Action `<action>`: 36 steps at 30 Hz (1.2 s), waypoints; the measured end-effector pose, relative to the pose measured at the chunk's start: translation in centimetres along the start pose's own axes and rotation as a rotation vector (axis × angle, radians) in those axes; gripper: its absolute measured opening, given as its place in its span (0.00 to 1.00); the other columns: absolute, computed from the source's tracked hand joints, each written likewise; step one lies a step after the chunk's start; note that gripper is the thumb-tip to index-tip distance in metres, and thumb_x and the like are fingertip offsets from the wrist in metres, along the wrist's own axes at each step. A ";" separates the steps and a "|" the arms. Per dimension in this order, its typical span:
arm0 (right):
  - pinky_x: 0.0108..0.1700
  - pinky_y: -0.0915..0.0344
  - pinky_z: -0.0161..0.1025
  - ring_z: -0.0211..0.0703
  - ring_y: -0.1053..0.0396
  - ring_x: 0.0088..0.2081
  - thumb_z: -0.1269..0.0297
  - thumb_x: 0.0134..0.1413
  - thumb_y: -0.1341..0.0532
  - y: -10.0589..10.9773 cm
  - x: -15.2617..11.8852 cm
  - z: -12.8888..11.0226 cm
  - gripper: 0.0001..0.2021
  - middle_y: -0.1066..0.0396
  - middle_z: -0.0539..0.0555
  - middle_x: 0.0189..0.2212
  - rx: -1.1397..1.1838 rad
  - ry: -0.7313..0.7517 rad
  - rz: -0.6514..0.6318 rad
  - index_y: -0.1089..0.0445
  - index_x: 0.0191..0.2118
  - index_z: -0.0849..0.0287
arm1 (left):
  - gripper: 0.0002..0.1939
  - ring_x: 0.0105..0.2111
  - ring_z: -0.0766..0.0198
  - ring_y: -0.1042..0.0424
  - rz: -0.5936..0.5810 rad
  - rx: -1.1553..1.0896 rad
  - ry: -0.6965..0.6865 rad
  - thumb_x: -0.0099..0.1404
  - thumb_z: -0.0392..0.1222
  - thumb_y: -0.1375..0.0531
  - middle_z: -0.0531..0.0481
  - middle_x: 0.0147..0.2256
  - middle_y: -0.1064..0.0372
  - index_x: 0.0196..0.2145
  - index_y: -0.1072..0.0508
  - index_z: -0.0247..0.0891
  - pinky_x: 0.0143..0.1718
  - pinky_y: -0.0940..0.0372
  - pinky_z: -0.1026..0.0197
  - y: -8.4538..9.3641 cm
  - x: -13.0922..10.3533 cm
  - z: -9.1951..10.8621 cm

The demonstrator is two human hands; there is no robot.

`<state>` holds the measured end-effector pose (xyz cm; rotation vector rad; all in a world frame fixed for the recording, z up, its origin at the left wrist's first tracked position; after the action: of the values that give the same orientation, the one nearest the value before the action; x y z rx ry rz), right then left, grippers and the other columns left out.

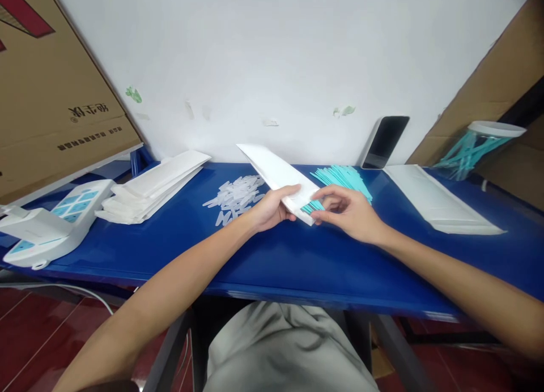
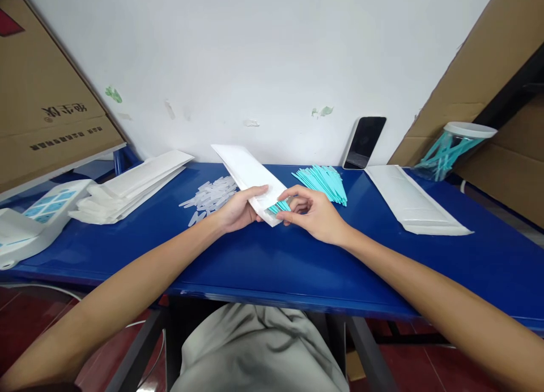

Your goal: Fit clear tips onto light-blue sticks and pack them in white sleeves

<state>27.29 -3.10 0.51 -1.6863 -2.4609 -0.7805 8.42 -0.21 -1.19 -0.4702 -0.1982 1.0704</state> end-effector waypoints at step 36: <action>0.35 0.30 0.39 0.40 0.32 0.35 0.65 0.52 0.31 -0.5 -0.9 -1.0 0.20 0.37 0.55 0.50 -0.180 0.118 -0.073 0.29 0.52 0.49 | 0.21 0.40 0.55 0.22 -0.292 0.159 0.279 0.52 0.40 0.29 0.39 0.43 0.22 0.44 0.23 0.34 0.42 0.28 0.57 0.7 -1.4 -0.3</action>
<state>26.96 -4.43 0.87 -1.5587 -2.4484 -1.1072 7.31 -1.27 -1.66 -0.4263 0.0644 0.7192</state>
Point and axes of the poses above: each hand's wrist, its own x-axis towards the middle knuckle, its own y-axis out of the back of the hand, z = x × y, the point moved 2 cm from there along x, towards the middle knuckle
